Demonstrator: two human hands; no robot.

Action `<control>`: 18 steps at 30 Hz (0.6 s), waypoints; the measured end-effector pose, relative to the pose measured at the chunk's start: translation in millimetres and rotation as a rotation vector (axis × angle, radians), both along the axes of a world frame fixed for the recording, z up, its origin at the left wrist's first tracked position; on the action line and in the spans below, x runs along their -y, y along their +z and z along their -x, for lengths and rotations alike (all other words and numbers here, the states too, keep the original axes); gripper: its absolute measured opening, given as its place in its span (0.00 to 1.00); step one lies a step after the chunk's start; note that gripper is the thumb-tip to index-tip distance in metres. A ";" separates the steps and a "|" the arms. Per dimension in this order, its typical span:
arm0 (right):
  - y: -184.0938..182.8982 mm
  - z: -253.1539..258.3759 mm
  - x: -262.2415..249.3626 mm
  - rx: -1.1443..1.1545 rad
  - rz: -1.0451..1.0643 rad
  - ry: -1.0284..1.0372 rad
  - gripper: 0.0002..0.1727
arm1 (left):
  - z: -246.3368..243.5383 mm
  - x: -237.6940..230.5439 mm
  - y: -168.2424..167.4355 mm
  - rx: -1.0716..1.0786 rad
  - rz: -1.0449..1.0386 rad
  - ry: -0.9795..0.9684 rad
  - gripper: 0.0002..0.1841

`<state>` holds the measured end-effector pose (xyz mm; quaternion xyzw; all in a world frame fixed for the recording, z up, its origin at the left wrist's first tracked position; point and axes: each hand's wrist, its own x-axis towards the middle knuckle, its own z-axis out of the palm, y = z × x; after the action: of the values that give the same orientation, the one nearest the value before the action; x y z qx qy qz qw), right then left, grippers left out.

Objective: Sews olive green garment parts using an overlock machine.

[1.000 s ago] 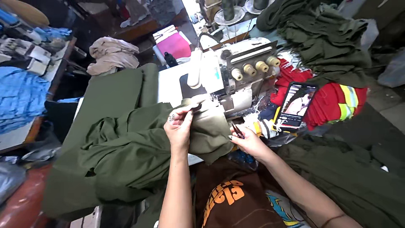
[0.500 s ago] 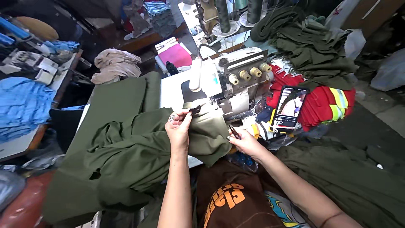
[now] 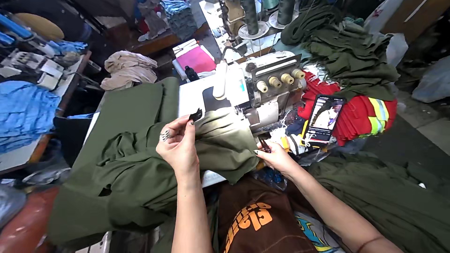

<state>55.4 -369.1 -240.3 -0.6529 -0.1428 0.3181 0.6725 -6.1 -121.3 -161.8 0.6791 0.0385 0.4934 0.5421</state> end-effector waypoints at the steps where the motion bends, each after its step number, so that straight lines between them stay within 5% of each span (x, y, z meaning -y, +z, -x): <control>1: 0.5 0.3 0.4 0.001 0.002 0.002 0.09 | 1.6 -0.3 4.4 0.017 -0.030 0.007 0.11; 11: -4.6 1.6 2.3 0.000 -0.002 -0.038 0.10 | -10.8 27.4 13.4 -0.052 -0.638 0.215 0.06; 18: -7.1 2.9 2.0 -0.013 -0.016 -0.025 0.10 | -32.1 54.6 -50.9 -0.122 -1.199 0.032 0.09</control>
<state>52.5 -371.1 -247.4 -0.6471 -0.1329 0.3128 0.6824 26.0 -176.0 -212.7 0.8927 -0.2052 0.3975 0.0539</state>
